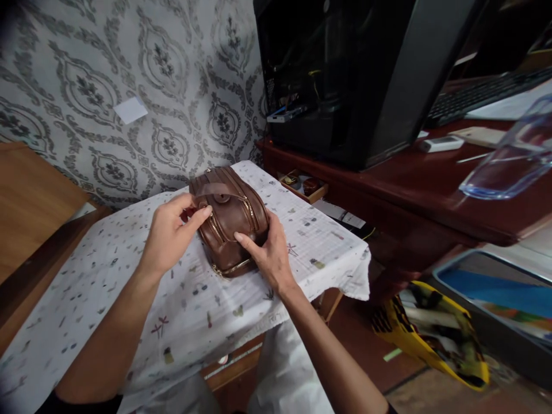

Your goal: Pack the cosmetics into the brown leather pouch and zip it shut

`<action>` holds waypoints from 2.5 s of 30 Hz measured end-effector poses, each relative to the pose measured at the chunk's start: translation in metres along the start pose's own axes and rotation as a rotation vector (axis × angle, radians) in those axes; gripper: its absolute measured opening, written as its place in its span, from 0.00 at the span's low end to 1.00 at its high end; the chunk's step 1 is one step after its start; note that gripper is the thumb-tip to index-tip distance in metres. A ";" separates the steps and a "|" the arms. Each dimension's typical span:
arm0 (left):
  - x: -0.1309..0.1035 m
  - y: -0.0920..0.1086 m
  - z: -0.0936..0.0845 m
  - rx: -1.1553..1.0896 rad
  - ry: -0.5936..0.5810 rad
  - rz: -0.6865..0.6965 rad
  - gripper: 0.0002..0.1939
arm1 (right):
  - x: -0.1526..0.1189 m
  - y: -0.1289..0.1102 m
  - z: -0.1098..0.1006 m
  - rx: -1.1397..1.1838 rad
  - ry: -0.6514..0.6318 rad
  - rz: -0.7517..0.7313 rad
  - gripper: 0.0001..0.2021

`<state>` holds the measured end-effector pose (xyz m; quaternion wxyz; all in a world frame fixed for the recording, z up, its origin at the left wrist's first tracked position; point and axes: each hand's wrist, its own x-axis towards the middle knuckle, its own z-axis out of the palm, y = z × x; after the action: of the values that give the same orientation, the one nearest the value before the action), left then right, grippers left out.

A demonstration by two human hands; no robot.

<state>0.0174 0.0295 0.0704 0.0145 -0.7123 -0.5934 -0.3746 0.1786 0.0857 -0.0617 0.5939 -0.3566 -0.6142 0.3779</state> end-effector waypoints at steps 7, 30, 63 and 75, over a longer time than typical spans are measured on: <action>-0.009 0.007 -0.001 0.081 0.013 0.099 0.17 | -0.001 0.002 0.002 -0.025 0.025 -0.020 0.35; -0.081 -0.024 0.062 0.705 0.145 0.714 0.23 | -0.002 -0.006 -0.004 -0.195 0.181 -0.231 0.25; -0.085 -0.029 0.066 0.579 0.132 0.710 0.17 | -0.014 -0.054 -0.009 -0.351 -0.042 -0.518 0.05; -0.088 -0.038 0.070 0.642 0.061 0.723 0.19 | -0.037 -0.068 -0.011 -0.443 -0.140 -0.463 0.11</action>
<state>0.0203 -0.0001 -0.0448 0.3802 -0.8212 -0.3926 -0.1641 0.1916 0.0222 -0.0180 0.5282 -0.3012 -0.7858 0.1134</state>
